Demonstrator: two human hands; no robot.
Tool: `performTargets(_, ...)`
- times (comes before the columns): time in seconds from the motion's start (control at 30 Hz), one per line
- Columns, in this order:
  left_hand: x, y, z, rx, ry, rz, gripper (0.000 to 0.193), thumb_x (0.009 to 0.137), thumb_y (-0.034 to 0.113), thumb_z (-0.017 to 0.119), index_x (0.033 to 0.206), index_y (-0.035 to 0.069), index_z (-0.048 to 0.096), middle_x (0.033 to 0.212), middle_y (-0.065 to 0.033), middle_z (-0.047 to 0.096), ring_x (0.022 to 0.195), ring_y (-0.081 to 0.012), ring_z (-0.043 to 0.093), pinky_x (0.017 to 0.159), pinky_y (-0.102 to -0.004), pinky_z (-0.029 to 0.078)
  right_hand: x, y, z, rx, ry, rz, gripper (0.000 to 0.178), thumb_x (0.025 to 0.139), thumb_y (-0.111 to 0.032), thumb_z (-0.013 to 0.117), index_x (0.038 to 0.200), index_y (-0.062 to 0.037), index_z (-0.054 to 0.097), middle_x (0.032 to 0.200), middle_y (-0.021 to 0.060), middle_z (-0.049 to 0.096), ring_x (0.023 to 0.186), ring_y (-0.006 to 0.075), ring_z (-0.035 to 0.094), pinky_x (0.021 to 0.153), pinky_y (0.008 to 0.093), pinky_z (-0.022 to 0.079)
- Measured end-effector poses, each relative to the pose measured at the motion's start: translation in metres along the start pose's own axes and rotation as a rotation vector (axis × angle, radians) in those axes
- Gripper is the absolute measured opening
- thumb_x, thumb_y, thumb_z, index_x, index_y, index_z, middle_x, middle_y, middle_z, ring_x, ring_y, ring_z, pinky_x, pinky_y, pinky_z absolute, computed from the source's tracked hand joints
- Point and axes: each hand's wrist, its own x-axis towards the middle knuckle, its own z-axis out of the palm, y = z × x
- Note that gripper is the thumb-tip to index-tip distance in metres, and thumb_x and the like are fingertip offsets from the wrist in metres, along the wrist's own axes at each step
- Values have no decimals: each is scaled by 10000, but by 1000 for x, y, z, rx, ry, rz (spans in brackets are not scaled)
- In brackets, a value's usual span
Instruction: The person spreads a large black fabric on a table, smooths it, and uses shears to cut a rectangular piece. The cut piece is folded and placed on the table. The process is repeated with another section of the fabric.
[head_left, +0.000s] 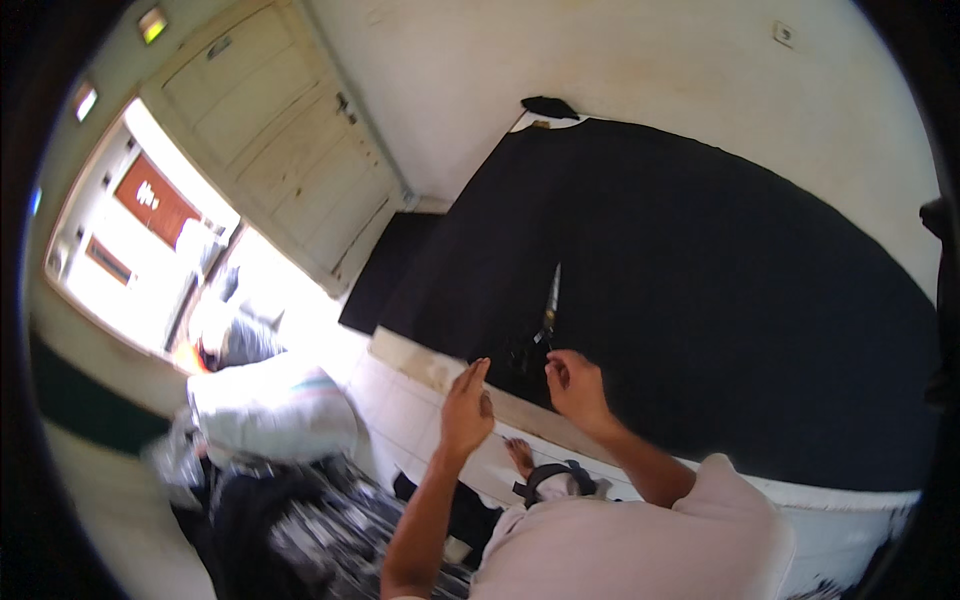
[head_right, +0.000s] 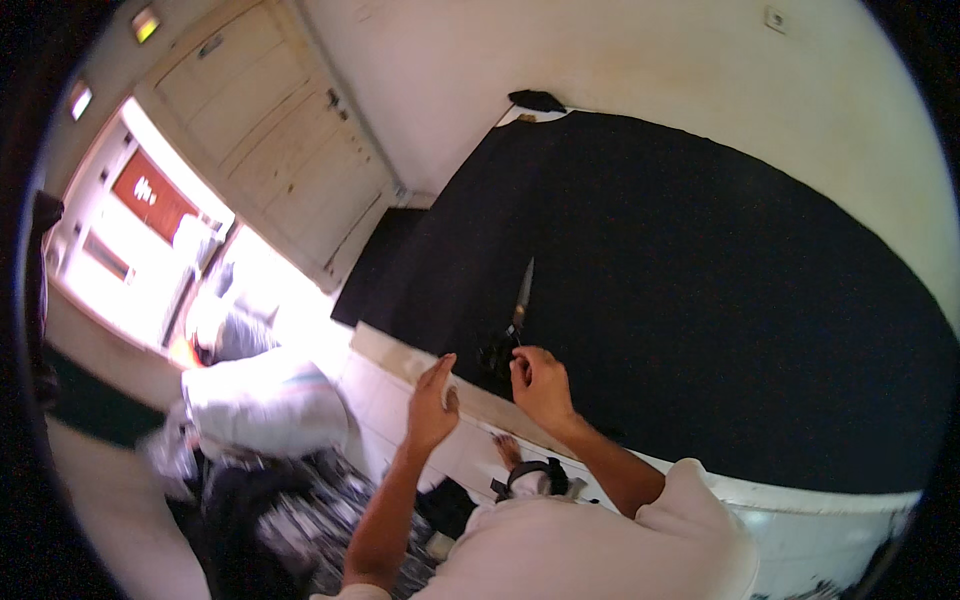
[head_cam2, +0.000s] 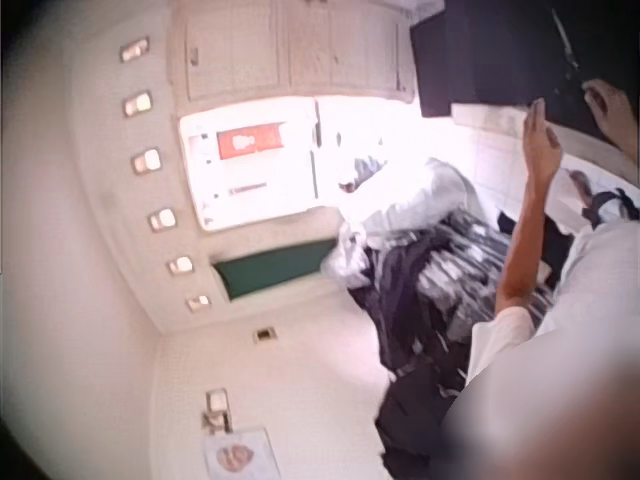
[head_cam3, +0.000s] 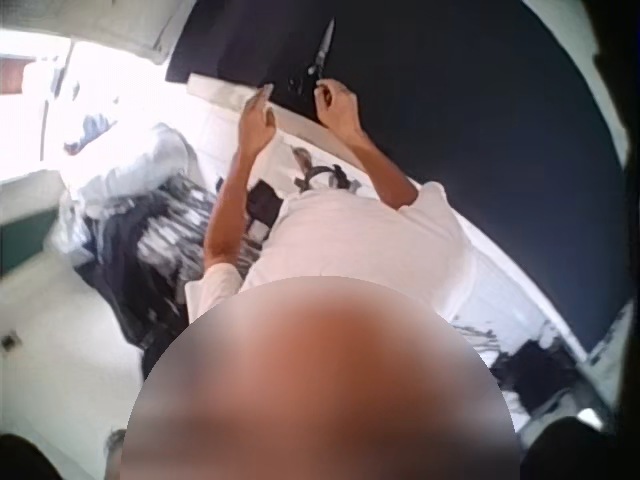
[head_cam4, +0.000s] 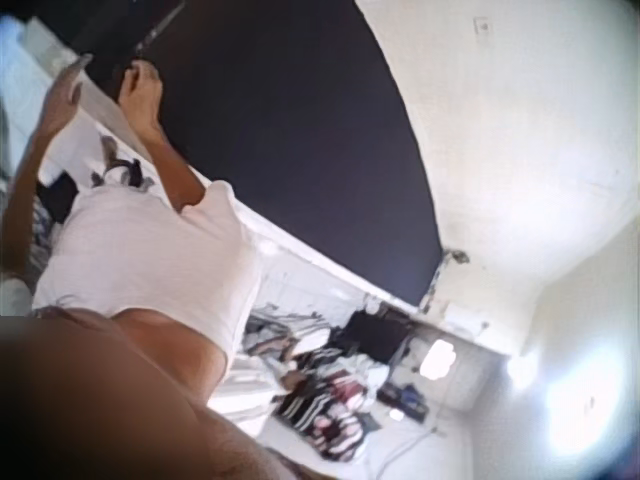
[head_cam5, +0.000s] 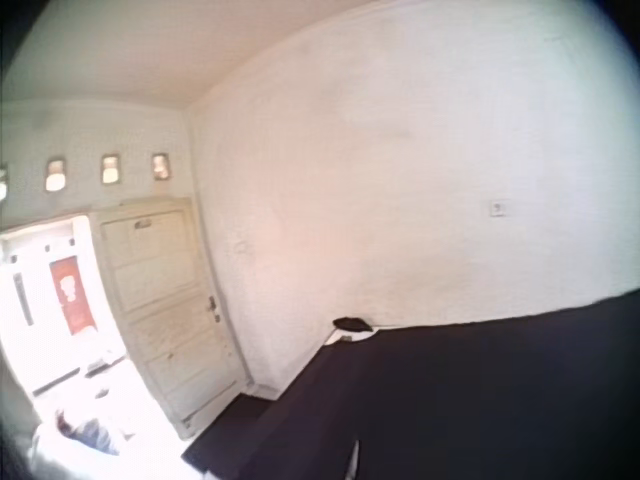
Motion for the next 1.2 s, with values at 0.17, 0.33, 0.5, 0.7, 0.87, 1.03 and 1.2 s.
performTargets(0.17,57,-53,-12,205,-195,327,633,894,-33,618,1521,49,581,1619,-212,510,1485,-459,482,1244,-557,398,18,-23,82,-629,112,118,406,933,-177,784,1274,-16,632,1046,188,728,948,380,747,827,501,602)
performTargets(0.33,76,-105,-17,-117,-268,446,527,820,-44,656,1339,35,703,1476,-187,618,1411,-419,552,1202,-542,435,30,-26,103,-659,98,453,476,871,-227,834,1230,-52,575,1035,190,725,951,395,755,827,515,599)
performTargets(0.5,108,-155,-26,-202,-372,541,667,790,-7,656,1455,47,647,1548,-187,570,1465,-411,504,1242,-545,400,19,-45,95,-89,179,926,484,806,-164,860,1225,23,706,1014,194,766,902,292,766,812,414,609)
performTargets(0.7,137,-198,-7,-161,-255,828,611,931,74,700,1535,70,602,1627,-144,529,1509,-361,482,1291,-550,348,-77,-106,146,862,277,903,363,924,87,731,1280,51,670,1064,94,725,992,201,719,936,366,610)
performTargets(0.87,150,-217,3,-268,-215,809,340,919,52,766,1257,86,791,1364,-37,733,1374,-268,610,1187,-506,487,-119,-159,193,761,225,1082,339,948,87,725,1268,24,632,1101,86,694,996,166,696,952,304,586)
performTargets(1.03,151,-218,-6,-296,-201,829,354,918,46,769,1270,77,792,1386,-52,724,1371,-270,611,1181,-508,490,-129,-178,223,261,-100,1114,524,891,-240,908,1242,21,619,1018,93,686,945,171,667,845,343,565)
performTargets(1.2,149,-214,-10,-268,-211,828,388,926,53,763,1314,56,769,1427,-65,708,1408,-280,592,1206,-529,470,-115,-151,258,389,-69,968,574,932,-437,865,1181,4,594,955,58,633,868,152,586,782,327,518)
